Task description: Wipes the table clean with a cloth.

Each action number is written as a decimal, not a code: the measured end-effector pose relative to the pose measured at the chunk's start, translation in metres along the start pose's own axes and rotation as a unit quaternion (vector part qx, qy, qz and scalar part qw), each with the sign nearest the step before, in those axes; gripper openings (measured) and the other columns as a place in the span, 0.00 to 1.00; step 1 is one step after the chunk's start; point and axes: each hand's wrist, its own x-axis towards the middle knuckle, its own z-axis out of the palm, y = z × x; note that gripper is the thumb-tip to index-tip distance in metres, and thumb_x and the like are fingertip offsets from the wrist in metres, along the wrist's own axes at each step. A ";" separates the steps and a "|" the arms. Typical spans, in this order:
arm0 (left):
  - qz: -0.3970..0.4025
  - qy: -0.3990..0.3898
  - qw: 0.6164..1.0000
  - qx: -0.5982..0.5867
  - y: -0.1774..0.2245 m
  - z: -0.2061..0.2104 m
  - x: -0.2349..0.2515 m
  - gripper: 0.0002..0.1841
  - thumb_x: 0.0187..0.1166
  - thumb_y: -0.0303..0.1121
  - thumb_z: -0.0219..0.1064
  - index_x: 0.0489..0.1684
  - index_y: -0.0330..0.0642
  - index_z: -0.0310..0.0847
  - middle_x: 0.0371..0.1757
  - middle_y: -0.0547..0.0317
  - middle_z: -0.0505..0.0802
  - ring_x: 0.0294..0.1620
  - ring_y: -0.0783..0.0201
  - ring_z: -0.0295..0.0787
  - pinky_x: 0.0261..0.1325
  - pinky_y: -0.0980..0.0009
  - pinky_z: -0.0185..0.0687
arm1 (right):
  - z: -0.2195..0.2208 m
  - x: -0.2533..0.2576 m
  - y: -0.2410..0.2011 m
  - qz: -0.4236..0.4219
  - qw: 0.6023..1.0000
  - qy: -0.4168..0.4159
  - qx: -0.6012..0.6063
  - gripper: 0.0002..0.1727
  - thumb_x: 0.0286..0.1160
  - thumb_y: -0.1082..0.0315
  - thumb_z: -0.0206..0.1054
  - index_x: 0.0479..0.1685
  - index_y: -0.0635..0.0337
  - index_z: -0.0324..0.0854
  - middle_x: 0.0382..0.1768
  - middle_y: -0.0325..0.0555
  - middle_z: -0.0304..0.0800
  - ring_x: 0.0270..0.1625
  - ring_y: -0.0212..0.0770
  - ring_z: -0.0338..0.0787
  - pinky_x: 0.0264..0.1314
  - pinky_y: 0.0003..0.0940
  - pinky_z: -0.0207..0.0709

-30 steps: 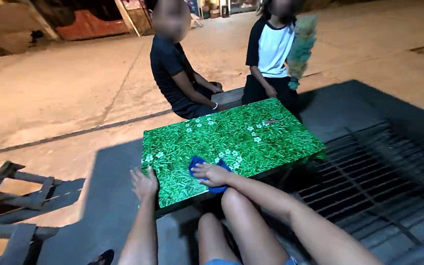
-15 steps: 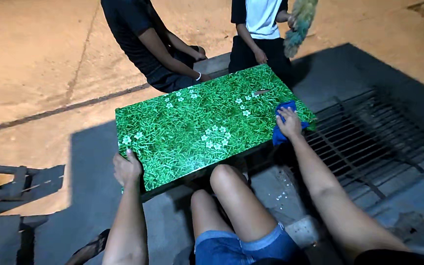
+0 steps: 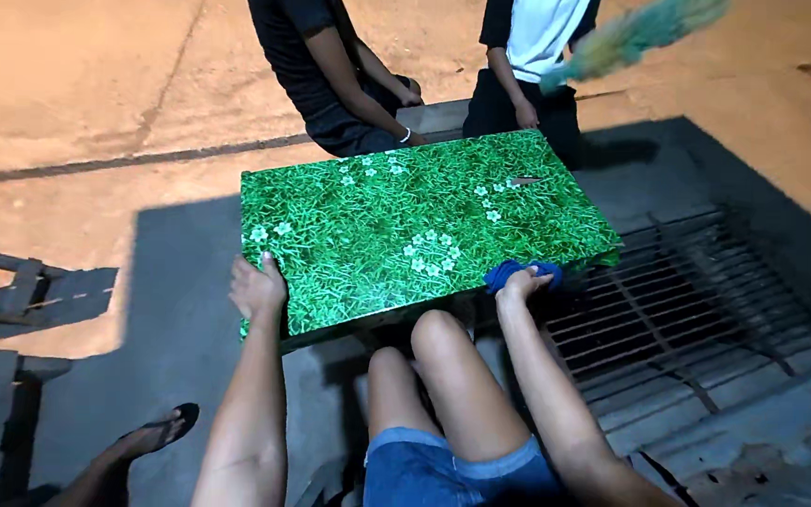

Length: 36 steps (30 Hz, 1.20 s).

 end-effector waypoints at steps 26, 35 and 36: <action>-0.022 -0.020 0.999 -0.017 -0.002 0.003 0.012 0.42 0.90 0.63 0.38 0.94 0.39 0.51 0.88 0.37 0.71 0.86 0.37 0.69 0.84 0.36 0.60 | 0.036 -0.183 0.014 0.380 0.886 -0.253 0.076 0.22 0.89 0.56 0.50 0.75 0.58 0.66 0.65 0.55 0.80 0.65 0.49 0.83 0.65 0.52 0.80; -0.009 -0.035 0.996 -0.084 -0.010 -0.006 0.010 0.42 0.89 0.66 0.36 0.92 0.41 0.56 0.89 0.42 0.71 0.87 0.42 0.69 0.84 0.39 0.63 | 0.059 -0.291 0.066 0.421 0.848 -0.322 0.021 0.31 0.94 0.47 0.49 0.87 0.56 0.59 0.81 0.55 0.70 0.80 0.50 0.74 0.78 0.52 0.72; -0.002 -0.049 0.995 -0.090 -0.011 -0.008 0.012 0.44 0.87 0.68 0.36 0.93 0.43 0.56 0.89 0.44 0.70 0.88 0.42 0.68 0.84 0.38 0.63 | 0.061 -0.294 0.070 0.424 0.845 -0.324 0.028 0.33 0.93 0.45 0.49 0.88 0.55 0.58 0.83 0.54 0.68 0.82 0.50 0.72 0.81 0.52 0.71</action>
